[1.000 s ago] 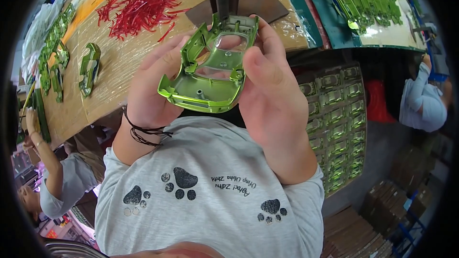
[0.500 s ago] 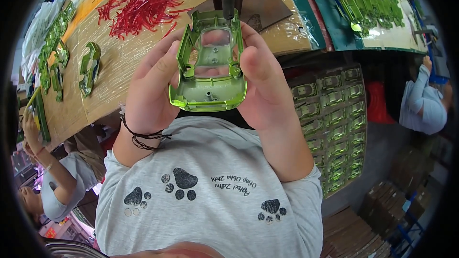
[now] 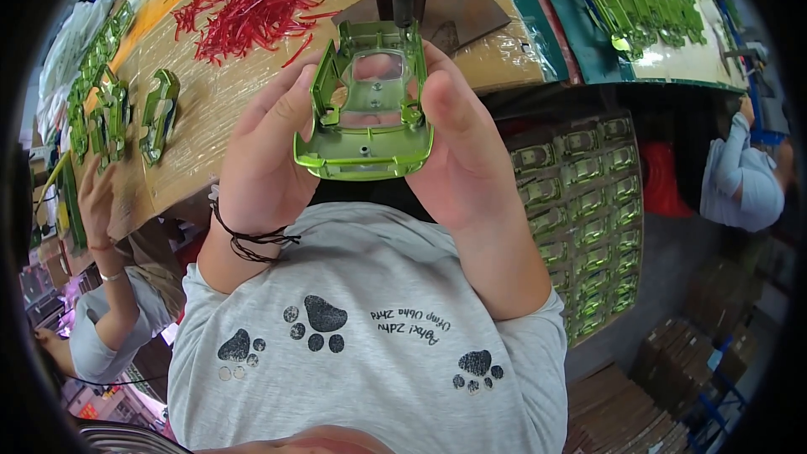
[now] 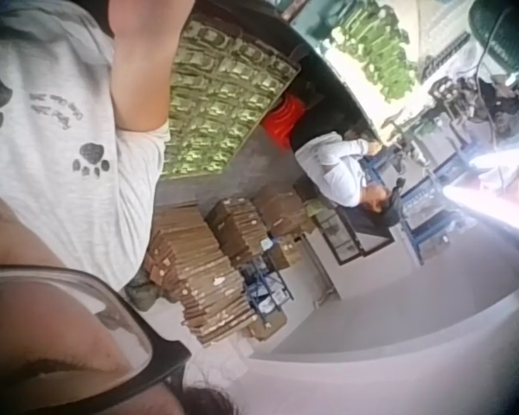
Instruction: The person assembles green translucent toy car shells by attaching small red plastic components to them using a press tool.
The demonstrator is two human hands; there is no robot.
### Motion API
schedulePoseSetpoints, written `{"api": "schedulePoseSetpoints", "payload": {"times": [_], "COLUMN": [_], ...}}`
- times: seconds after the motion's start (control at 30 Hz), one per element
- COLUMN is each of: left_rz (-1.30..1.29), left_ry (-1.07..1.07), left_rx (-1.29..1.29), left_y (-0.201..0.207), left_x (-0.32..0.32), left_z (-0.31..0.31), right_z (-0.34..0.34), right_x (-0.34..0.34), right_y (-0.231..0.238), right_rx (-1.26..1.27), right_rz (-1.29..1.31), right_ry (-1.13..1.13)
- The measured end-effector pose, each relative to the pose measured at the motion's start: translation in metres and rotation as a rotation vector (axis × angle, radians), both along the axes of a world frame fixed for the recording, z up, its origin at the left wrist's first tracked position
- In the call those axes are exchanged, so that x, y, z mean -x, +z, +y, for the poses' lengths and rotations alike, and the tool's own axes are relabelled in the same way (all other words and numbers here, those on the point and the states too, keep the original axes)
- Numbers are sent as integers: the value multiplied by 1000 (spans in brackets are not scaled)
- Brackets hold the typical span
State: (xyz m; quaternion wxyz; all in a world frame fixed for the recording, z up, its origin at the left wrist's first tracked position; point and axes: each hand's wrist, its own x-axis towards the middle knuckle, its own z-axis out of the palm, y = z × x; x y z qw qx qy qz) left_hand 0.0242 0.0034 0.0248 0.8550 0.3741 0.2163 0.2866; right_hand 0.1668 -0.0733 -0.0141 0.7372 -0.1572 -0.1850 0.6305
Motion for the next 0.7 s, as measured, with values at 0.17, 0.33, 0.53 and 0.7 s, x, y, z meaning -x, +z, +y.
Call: {"api": "schedulePoseSetpoints", "payload": {"times": [0.17, 0.33, 0.53, 0.7], "left_rz": [-9, -59, -33, -11], "left_ry": [-1, -41, -66, -111], "left_rx": [-2, -6, 8, 10], "left_y": [1, -4, -14, -20], "left_x": [-1, 1, 1, 6], "left_z": [2, 4, 3, -4], "right_z": [0, 1, -5, -17], "right_x": [-2, 0, -1, 1], "right_y": [2, 4, -5, -5], "right_rx": [12, 24, 50, 92], "right_rz": [-28, -105, -135, -198], "right_ry": [40, 0, -24, -61]}}
